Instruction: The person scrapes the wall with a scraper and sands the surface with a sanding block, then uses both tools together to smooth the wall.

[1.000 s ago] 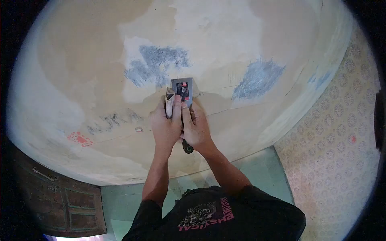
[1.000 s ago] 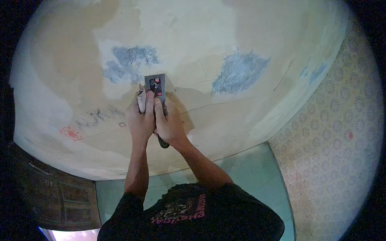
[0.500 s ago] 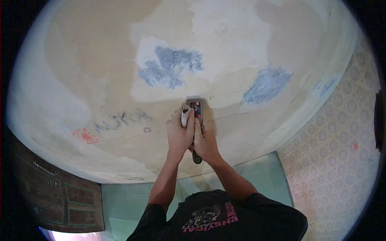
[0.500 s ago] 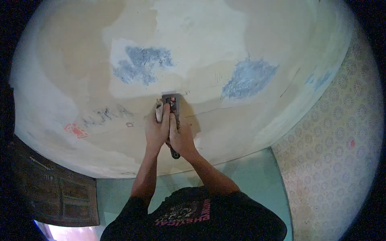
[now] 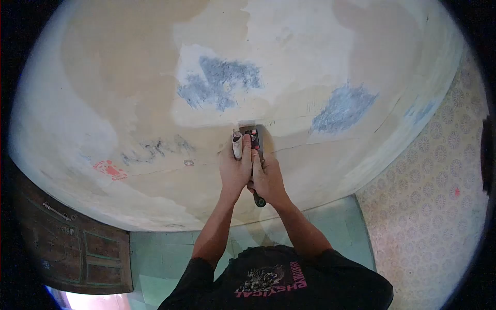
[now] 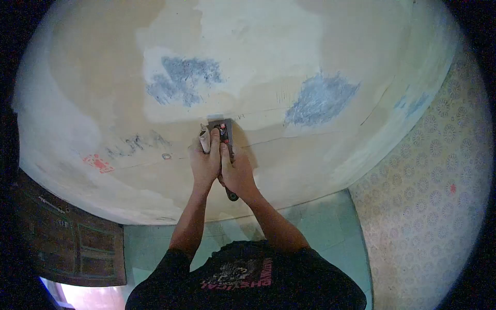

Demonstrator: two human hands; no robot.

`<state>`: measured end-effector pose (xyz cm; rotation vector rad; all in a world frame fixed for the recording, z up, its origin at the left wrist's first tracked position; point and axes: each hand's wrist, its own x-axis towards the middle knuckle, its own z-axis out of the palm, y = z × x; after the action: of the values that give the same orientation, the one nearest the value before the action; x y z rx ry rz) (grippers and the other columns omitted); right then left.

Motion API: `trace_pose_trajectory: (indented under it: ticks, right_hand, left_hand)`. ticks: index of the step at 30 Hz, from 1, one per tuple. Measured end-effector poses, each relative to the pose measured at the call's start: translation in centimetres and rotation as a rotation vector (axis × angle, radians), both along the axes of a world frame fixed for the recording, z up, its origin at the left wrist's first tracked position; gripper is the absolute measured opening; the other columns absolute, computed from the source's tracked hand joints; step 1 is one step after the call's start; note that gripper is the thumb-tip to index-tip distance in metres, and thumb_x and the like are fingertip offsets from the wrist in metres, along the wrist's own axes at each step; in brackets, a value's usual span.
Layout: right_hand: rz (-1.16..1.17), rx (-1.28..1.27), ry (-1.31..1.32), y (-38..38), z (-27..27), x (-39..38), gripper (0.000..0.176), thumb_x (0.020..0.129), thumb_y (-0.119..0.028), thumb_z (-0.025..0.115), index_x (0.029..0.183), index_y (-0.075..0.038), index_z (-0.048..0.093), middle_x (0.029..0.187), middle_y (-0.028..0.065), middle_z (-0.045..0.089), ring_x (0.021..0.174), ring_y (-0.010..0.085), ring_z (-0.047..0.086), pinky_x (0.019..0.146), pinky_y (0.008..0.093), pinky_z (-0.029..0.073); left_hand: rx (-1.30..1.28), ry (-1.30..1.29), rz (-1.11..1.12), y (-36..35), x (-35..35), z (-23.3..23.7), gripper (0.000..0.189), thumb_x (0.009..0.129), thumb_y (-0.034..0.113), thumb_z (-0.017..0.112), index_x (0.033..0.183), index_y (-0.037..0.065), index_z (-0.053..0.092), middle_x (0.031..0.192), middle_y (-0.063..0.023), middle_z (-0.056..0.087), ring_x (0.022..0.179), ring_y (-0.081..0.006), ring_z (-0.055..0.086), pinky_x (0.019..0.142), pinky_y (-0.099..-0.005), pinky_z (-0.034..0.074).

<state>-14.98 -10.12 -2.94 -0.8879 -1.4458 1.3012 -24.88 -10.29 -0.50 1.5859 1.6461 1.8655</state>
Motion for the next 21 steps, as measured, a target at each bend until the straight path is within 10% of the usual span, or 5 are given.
trace_pose_trajectory:
  ticks: [21]
  right_hand:
    - [-0.199,0.381,-0.043,1.5,1.4,-1.3,0.035,0.103,-0.029,0.048,0.101,0.003,0.062,0.080,0.0189,0.068,0.073,0.0319,0.068,0.064,0.0429,0.050]
  left_hand:
    - [0.071,-0.244,-0.169,-0.7,-0.2,-1.3,0.016,0.100,0.014,0.056,0.097,-0.002,0.058,0.081,-0.0094,0.061,0.076,-0.0127,0.056,0.067,-0.0315,0.045]
